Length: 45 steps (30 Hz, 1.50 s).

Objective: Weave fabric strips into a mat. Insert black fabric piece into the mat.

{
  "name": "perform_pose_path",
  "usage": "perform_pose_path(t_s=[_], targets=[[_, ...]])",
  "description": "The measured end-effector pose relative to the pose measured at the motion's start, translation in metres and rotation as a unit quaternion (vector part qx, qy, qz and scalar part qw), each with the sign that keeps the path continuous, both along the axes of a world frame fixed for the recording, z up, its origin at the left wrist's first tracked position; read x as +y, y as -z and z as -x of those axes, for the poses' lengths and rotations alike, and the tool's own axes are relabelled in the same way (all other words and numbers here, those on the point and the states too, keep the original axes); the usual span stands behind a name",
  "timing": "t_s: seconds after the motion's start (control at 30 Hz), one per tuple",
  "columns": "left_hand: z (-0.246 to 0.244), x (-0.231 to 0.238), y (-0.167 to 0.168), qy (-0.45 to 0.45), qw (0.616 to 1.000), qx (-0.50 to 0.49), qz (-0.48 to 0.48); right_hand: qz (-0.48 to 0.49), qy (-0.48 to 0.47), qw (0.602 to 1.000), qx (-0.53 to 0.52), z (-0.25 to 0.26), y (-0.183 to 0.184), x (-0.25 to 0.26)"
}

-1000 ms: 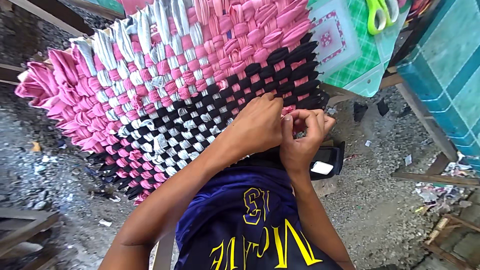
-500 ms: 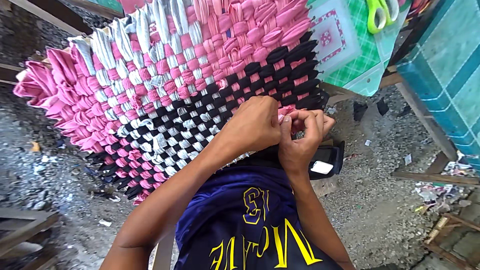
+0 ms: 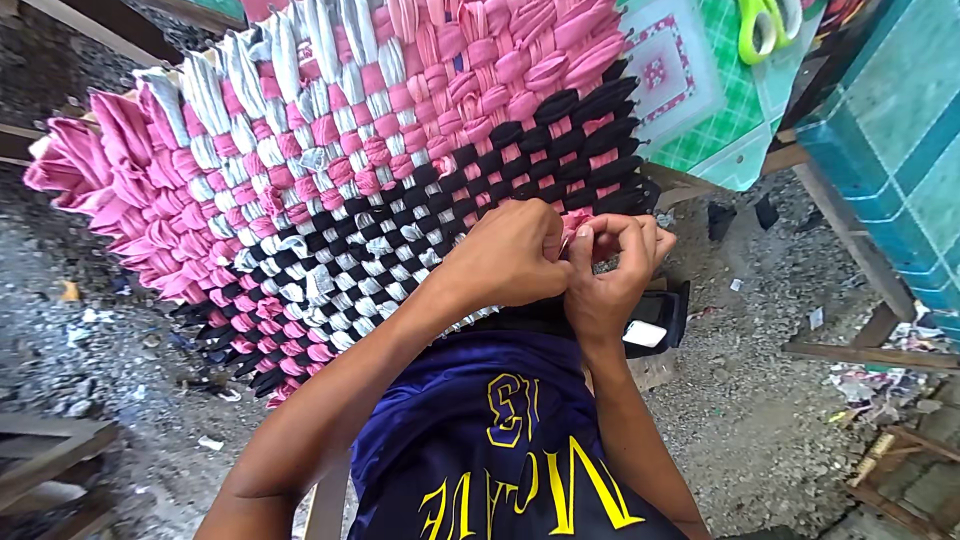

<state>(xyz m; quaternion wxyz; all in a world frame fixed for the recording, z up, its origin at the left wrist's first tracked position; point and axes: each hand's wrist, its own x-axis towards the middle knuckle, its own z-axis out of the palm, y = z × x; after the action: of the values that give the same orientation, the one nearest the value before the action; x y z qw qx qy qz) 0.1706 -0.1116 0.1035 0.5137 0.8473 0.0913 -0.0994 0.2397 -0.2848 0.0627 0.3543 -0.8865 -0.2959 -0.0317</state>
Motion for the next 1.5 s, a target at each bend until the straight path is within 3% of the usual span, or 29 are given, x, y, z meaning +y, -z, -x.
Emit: perform_pose_path(t_s=[0.27, 0.43, 0.77, 1.5], targets=[[0.004, 0.003, 0.004, 0.004, 1.000, -0.009, 0.008, -0.019, -0.025, 0.999, 0.011, -0.007, -0.001, -0.006], [0.005, 0.004, 0.005, 0.008, 1.000, -0.010, 0.009, -0.052, -0.088, 0.995, -0.013, -0.011, -0.009, -0.008], [0.006, 0.003, 0.005, 0.016, 1.000, -0.016, -0.001, -0.022, -0.139, 0.989, -0.041, -0.018, -0.014, -0.010], [0.007, -0.001, 0.005, 0.005, 1.000, -0.023, -0.010, -0.006, -0.125, 0.992, 0.012, -0.015, -0.017, -0.013]])
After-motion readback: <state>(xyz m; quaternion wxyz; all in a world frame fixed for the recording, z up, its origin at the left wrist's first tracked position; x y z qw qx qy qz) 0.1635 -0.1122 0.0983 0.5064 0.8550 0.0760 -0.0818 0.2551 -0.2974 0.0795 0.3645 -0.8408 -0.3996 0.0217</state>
